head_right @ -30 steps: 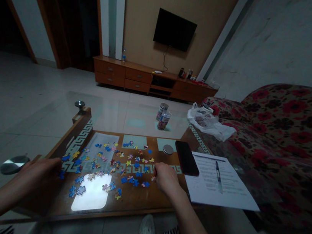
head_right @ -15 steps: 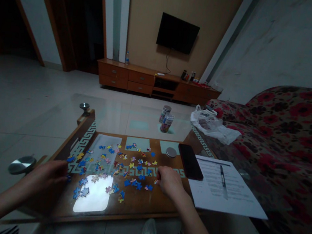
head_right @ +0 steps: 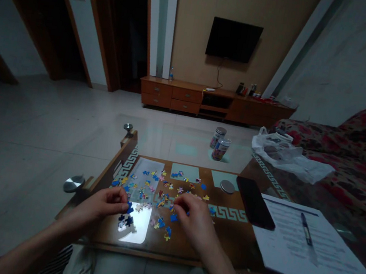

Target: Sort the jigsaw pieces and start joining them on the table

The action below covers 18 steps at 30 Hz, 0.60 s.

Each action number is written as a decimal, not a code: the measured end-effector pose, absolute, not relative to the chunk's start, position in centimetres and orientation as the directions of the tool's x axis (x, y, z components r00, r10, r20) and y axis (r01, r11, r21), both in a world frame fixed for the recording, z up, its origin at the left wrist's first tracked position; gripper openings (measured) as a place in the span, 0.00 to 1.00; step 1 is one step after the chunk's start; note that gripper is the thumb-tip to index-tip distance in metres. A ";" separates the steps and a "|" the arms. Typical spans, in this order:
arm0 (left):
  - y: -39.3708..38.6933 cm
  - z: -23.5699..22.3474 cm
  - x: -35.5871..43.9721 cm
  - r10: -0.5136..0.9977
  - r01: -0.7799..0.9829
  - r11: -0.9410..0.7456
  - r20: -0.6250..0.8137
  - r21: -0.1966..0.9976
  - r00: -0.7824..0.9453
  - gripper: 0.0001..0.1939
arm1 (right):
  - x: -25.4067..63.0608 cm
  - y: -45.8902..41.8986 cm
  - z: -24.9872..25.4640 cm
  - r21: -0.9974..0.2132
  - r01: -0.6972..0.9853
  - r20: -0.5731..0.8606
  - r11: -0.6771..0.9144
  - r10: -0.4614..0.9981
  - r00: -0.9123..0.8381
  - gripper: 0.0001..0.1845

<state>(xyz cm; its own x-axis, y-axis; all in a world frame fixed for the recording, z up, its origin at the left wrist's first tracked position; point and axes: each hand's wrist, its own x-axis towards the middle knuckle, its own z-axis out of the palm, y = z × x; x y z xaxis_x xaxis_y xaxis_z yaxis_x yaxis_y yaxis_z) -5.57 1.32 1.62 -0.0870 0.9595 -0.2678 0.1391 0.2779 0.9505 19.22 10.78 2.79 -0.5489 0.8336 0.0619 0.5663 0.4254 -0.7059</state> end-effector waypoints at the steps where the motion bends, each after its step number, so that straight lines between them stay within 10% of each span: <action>1: 1.1 1.7 -5.0 0.961 0.098 0.271 -0.264 0.958 -0.076 0.17 | 18.1 9.7 2.8 -0.776 0.503 0.037 0.381 0.823 -0.567 0.05; 8: -0.7 1.4 -2.9 0.985 -0.002 0.173 -0.173 0.985 -0.028 0.11 | 13.5 5.0 2.1 -0.966 0.244 -0.243 -0.091 0.648 -0.722 0.14; 18: -2.1 -0.2 -3.2 0.986 0.544 -0.163 0.120 0.823 0.113 0.13 | 13.5 5.3 -1.2 -0.931 0.355 -0.326 -0.086 0.634 -0.701 0.24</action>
<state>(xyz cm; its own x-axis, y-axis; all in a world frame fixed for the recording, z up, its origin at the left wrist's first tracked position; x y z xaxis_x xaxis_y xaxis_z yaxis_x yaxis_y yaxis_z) -3.16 -2.07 -0.17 0.1134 0.9863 0.1199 0.5438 -0.1626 0.8233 13.53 5.31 -1.21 -0.7013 0.6340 -0.3259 0.3550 -0.0857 -0.9309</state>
